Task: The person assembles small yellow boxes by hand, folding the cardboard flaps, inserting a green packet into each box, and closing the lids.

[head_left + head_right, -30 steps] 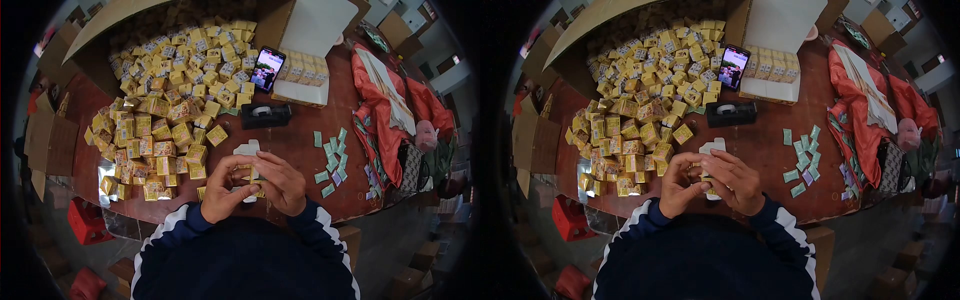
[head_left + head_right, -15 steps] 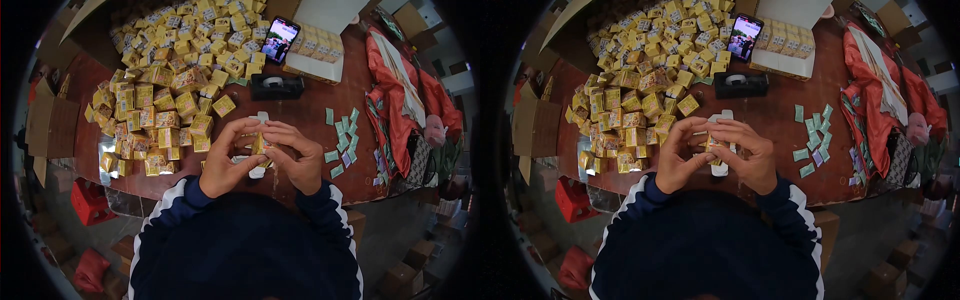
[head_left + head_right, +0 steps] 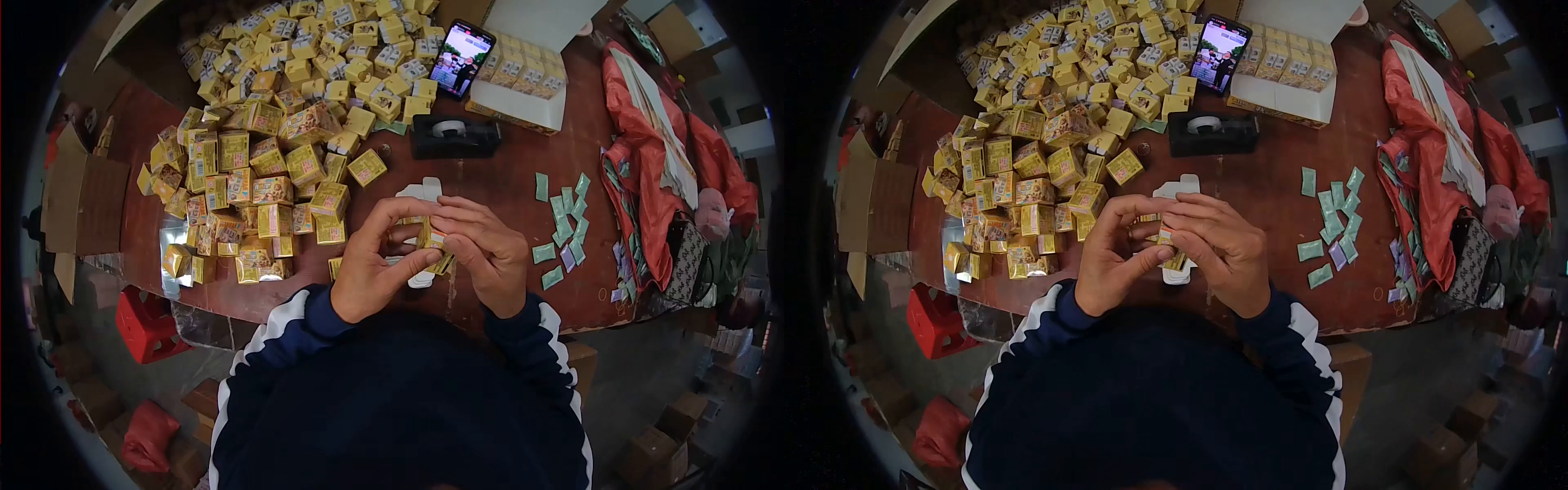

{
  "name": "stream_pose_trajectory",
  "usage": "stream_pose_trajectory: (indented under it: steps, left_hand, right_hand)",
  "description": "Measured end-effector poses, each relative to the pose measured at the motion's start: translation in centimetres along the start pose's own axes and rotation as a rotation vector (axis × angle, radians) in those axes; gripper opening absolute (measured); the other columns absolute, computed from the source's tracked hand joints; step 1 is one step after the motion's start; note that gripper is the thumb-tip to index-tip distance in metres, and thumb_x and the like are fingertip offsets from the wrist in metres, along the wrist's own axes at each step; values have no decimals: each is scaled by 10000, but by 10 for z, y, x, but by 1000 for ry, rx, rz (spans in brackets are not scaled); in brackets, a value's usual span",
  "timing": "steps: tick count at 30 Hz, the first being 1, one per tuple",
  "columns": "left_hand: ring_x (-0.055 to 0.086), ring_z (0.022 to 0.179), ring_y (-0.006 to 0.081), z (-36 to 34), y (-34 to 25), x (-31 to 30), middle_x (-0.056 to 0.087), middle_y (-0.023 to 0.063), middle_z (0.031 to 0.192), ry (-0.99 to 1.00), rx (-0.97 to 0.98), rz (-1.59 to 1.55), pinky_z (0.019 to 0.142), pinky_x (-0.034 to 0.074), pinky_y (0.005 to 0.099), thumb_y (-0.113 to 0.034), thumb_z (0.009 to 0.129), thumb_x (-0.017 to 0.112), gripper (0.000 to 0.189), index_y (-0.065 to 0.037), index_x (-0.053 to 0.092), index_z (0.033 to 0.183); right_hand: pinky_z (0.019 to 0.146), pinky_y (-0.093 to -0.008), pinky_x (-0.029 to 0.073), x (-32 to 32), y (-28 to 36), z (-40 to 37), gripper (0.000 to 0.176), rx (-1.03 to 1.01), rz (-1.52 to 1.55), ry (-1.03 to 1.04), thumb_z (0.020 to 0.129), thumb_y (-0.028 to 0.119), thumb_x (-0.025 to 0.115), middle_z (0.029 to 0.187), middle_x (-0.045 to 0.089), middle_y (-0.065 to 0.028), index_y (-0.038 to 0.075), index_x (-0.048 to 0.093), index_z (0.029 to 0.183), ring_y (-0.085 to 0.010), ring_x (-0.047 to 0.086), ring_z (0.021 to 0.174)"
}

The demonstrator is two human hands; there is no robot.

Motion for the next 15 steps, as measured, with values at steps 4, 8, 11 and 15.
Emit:
stream_pose_trajectory:
  steps: [4, 8, 11, 15]
  left_hand:
    - [593, 1156, 169, -1, -3, 3, 527, 105, 1339, -22, 15, -76, 897, 538, 282, 8, 896, 698, 386, -43, 554, 1249]
    - [593, 1147, 161, -2, -1, 1, 522, 110, 1347, -19, 38, -10, 878, 537, 270, 2, 896, 700, 282, -47, 619, 1161]
    - [594, 1141, 158, -2, 1, 0, 523, 114, 1345, -25, 6, 59, 859, 537, 263, -16, 893, 711, 221, -55, 654, 1103]
    - [602, 1123, 163, 0, 1, 2, 533, 108, 1336, -3, 8, 75, 839, 538, 264, -17, 887, 714, 202, -58, 661, 1078]
  right_hand:
    - [991, -403, 492, 0, 4, 0, 253, -125, -112, 22, 896, 40, 665, 1171, 699, -167, -18, 717, 1137, -345, 620, 1175]
    - [965, -413, 515, -1, 6, 0, 246, -273, -254, 32, 881, 56, 681, 1162, 695, -156, -11, 720, 1115, -356, 636, 1142]
    - [939, -414, 533, 0, 8, -1, 209, -343, -331, 22, 865, 52, 689, 1124, 700, -150, -11, 727, 1060, -357, 652, 1107]
    - [923, -414, 543, 0, 7, -3, 185, -371, -341, 2, 849, 41, 695, 1090, 705, -145, -13, 726, 1024, -359, 664, 1080]
Point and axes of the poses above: each hand's wrist, its own z-axis towards the middle knuckle, its own x-axis out of the palm, y = z × x, the point moved 5 cm from there along z, towards the middle knuckle
